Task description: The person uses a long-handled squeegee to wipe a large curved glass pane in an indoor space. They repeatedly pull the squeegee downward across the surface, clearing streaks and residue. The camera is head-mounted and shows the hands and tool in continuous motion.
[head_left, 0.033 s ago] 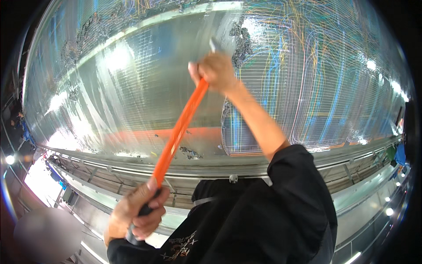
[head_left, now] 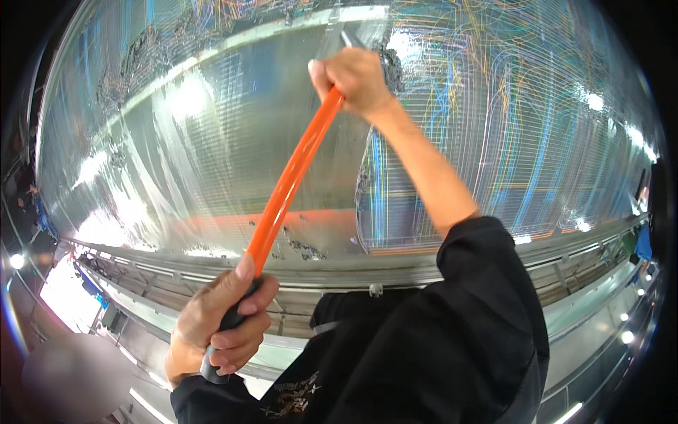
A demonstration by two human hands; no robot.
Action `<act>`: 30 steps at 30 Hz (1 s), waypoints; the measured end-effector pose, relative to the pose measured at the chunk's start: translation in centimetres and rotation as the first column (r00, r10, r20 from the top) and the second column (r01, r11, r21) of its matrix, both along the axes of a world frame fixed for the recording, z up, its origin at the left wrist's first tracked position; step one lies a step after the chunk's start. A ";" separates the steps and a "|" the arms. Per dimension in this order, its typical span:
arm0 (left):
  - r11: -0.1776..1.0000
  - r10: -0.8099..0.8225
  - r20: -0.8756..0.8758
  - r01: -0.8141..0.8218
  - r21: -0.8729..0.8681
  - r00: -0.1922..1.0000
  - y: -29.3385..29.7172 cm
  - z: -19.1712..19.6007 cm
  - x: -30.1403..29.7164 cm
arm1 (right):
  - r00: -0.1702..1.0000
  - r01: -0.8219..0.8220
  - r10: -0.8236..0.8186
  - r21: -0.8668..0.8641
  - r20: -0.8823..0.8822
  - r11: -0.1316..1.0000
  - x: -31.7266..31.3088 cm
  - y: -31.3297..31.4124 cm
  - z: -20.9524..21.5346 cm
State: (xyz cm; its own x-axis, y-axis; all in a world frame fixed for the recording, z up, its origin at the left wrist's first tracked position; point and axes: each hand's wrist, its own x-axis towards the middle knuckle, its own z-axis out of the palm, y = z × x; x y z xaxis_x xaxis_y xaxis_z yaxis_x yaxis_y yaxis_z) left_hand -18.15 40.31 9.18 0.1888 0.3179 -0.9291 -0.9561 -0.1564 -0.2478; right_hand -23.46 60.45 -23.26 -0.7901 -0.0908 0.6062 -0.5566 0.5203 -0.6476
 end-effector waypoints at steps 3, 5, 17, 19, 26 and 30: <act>0.993 0.114 -0.134 -0.115 0.000 0.984 2.1 -2.3 -2.9 | 0.999 -0.040 0.040 0.055 -0.010 0.998 -7.8 3.1 -0.2; 0.984 0.067 -0.226 -0.027 0.175 0.972 3.0 -7.7 -5.4 | 1.000 0.013 -0.013 0.125 0.000 0.992 -9.8 6.8 -0.6; 0.759 0.510 0.084 -0.494 0.424 0.856 -12.2 -6.3 26.6 | 0.858 -0.473 0.407 0.175 0.314 0.863 15.9 -10.3 1.9; 0.766 0.510 0.084 -0.497 0.409 0.856 -14.7 -4.6 33.9 | 0.811 -0.537 0.466 0.136 0.354 0.832 23.4 -12.7 3.7; 0.958 0.284 -0.113 -0.278 0.068 0.952 -16.6 -1.1 48.5 | 0.695 -0.653 0.579 0.039 0.425 0.756 37.6 -16.0 3.3; 0.989 0.144 -0.156 -0.146 0.002 0.977 -15.8 2.9 47.6 | 0.632 -0.734 0.650 0.057 0.421 0.677 36.2 -16.1 3.3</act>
